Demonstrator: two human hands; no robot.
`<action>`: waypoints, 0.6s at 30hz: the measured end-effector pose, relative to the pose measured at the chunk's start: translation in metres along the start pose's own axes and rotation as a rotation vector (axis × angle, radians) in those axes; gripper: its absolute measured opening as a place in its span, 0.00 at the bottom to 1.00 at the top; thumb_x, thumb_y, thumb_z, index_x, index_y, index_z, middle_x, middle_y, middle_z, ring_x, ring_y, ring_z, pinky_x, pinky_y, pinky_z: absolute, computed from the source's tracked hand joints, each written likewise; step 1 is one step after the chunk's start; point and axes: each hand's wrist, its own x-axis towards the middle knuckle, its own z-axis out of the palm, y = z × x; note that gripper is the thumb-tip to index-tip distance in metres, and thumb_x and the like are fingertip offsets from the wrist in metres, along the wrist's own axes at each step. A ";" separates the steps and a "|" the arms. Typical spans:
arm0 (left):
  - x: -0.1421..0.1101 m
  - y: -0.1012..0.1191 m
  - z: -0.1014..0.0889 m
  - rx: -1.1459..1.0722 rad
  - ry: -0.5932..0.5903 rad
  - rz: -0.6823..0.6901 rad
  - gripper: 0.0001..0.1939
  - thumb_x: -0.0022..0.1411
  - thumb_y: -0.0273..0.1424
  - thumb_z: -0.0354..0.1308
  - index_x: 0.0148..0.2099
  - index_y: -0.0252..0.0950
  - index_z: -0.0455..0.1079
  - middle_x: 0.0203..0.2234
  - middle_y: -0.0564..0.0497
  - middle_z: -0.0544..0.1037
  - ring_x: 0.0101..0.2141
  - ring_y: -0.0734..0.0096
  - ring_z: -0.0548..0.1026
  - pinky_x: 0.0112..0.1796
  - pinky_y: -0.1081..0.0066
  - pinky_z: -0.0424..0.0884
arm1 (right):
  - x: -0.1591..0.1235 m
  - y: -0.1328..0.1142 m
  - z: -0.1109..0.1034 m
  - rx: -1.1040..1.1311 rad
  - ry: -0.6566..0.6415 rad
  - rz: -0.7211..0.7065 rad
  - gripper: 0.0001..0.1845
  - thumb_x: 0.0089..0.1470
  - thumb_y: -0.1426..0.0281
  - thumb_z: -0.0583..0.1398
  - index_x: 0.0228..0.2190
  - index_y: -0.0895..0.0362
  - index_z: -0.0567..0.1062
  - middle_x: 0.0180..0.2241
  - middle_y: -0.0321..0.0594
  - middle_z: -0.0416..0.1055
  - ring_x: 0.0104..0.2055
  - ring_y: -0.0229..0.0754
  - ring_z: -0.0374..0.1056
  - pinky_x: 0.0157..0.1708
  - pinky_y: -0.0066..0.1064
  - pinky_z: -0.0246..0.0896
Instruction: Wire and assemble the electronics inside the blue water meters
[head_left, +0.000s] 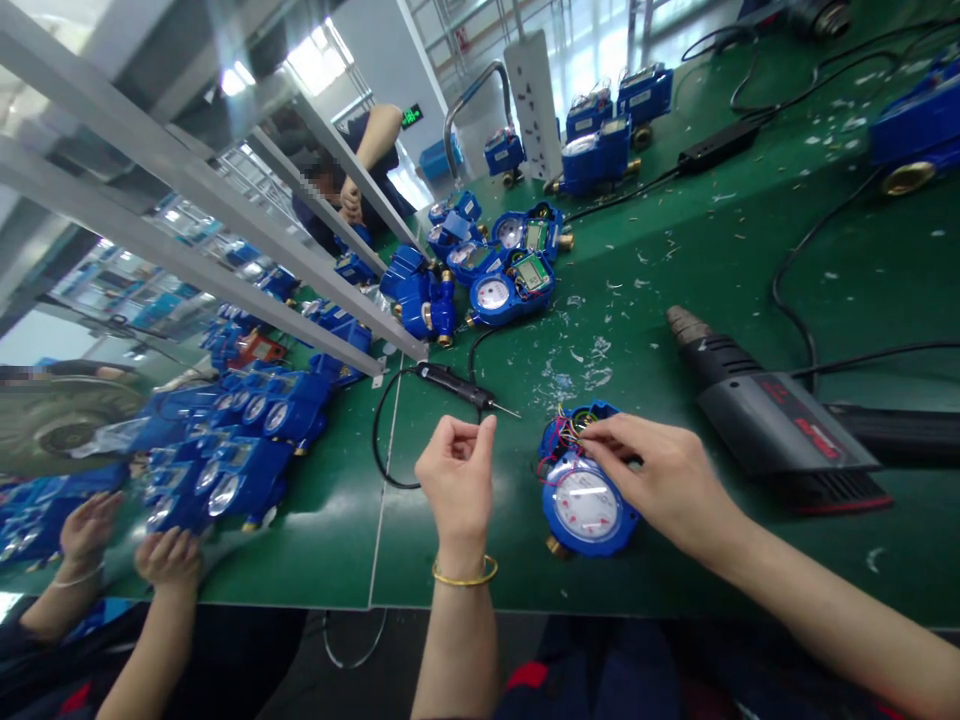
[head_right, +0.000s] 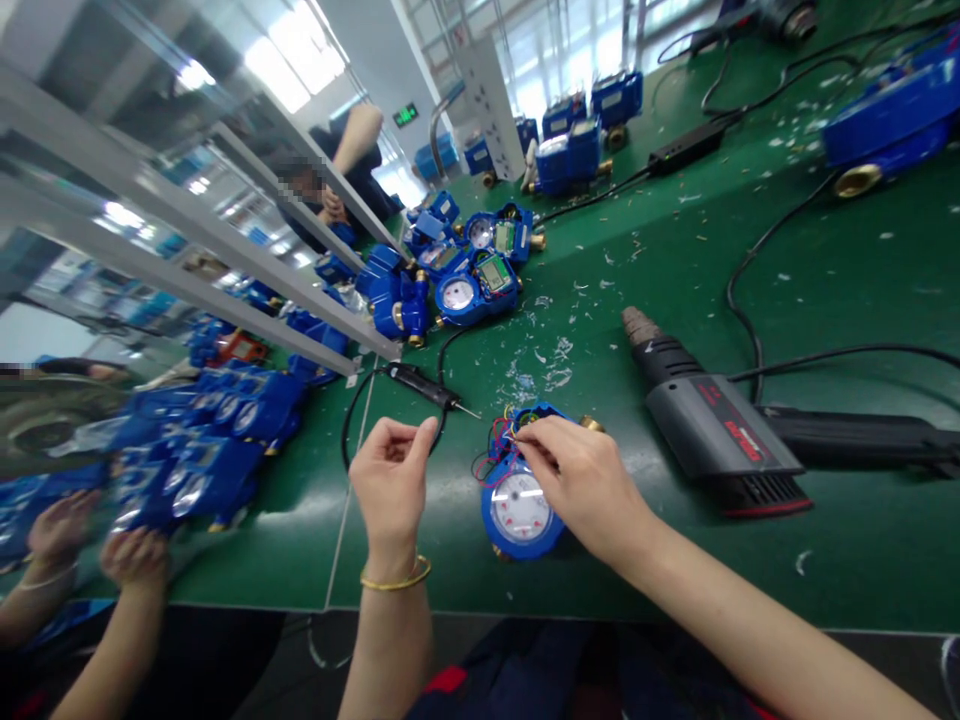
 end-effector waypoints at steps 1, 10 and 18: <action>-0.001 0.000 -0.002 0.060 -0.015 0.028 0.07 0.58 0.33 0.63 0.32 0.35 0.71 0.23 0.56 0.72 0.22 0.79 0.65 0.25 0.78 0.62 | 0.001 0.000 0.000 0.003 -0.002 -0.005 0.02 0.57 0.76 0.61 0.34 0.59 0.75 0.29 0.34 0.75 0.30 0.34 0.72 0.32 0.25 0.66; -0.024 0.025 0.006 0.040 -0.453 0.087 0.05 0.60 0.33 0.62 0.35 0.38 0.78 0.27 0.52 0.80 0.23 0.76 0.72 0.27 0.75 0.67 | 0.002 -0.004 -0.008 0.112 -0.011 0.025 0.04 0.60 0.74 0.57 0.34 0.57 0.73 0.36 0.39 0.74 0.36 0.36 0.71 0.34 0.27 0.65; -0.026 0.035 0.006 -0.140 -0.598 -0.020 0.08 0.62 0.30 0.59 0.40 0.37 0.78 0.32 0.49 0.79 0.27 0.73 0.76 0.30 0.74 0.71 | 0.002 0.001 -0.013 0.306 -0.194 0.255 0.09 0.60 0.65 0.57 0.33 0.57 0.72 0.26 0.35 0.69 0.26 0.35 0.64 0.26 0.28 0.60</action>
